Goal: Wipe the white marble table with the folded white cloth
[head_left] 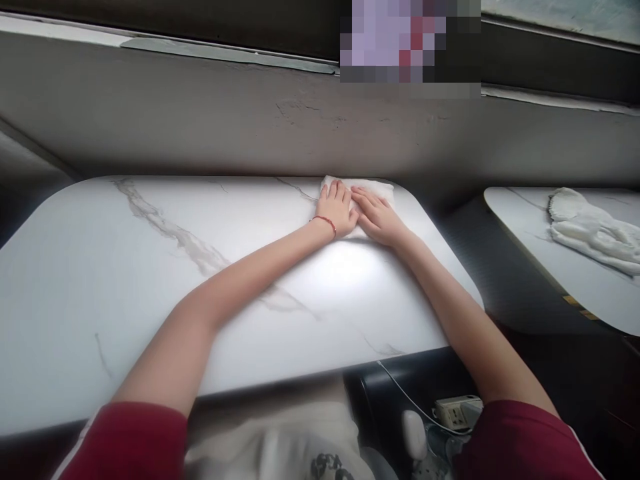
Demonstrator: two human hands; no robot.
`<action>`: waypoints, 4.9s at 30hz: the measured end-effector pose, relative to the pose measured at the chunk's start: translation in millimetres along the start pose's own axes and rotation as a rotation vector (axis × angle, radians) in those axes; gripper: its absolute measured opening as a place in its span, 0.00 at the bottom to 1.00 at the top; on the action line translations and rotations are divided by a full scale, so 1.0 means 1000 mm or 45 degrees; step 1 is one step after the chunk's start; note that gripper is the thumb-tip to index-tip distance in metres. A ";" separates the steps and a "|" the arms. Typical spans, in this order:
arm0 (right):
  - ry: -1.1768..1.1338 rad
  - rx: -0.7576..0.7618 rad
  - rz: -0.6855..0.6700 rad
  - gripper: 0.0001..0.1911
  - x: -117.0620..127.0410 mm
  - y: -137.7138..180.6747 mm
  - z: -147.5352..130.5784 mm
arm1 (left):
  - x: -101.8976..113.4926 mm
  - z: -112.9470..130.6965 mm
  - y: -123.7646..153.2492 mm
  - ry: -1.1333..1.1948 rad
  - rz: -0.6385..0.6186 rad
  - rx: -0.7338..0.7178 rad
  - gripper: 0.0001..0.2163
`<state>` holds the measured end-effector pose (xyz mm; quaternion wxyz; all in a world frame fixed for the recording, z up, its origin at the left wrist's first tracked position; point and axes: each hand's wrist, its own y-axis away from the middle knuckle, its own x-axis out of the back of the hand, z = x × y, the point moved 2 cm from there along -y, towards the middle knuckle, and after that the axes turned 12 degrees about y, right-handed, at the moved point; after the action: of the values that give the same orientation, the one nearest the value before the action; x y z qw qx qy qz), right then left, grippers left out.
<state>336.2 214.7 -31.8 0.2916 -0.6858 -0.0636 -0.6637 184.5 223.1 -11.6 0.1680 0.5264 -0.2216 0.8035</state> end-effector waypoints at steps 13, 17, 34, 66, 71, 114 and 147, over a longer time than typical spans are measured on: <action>0.022 -0.173 -0.035 0.32 0.002 0.001 0.023 | -0.010 0.000 -0.035 0.113 -0.037 -0.148 0.30; 0.074 -0.219 -0.046 0.31 0.003 0.006 0.015 | -0.009 0.002 -0.030 0.100 -0.059 -0.171 0.30; 0.152 -0.339 0.008 0.35 0.074 0.205 -0.059 | -0.034 0.130 0.095 -0.008 -0.122 -0.518 0.31; -0.147 -0.255 0.062 0.29 -0.006 -0.016 0.067 | -0.018 0.010 -0.061 0.180 0.097 -0.100 0.26; -0.086 -0.281 0.050 0.29 -0.008 -0.017 0.067 | -0.019 0.011 -0.060 0.168 0.100 -0.075 0.26; 0.008 0.181 0.015 0.38 0.071 0.135 -0.180 | 0.038 0.025 0.211 0.026 -0.138 -0.366 0.34; -0.119 0.098 -0.041 0.30 -0.025 -0.108 -0.074 | 0.043 -0.121 0.033 0.119 0.123 -0.025 0.32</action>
<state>217.3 274.7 -25.4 0.3038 -0.7032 -0.1135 -0.6327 57.9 261.7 -19.5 0.1446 0.4753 -0.2465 0.8321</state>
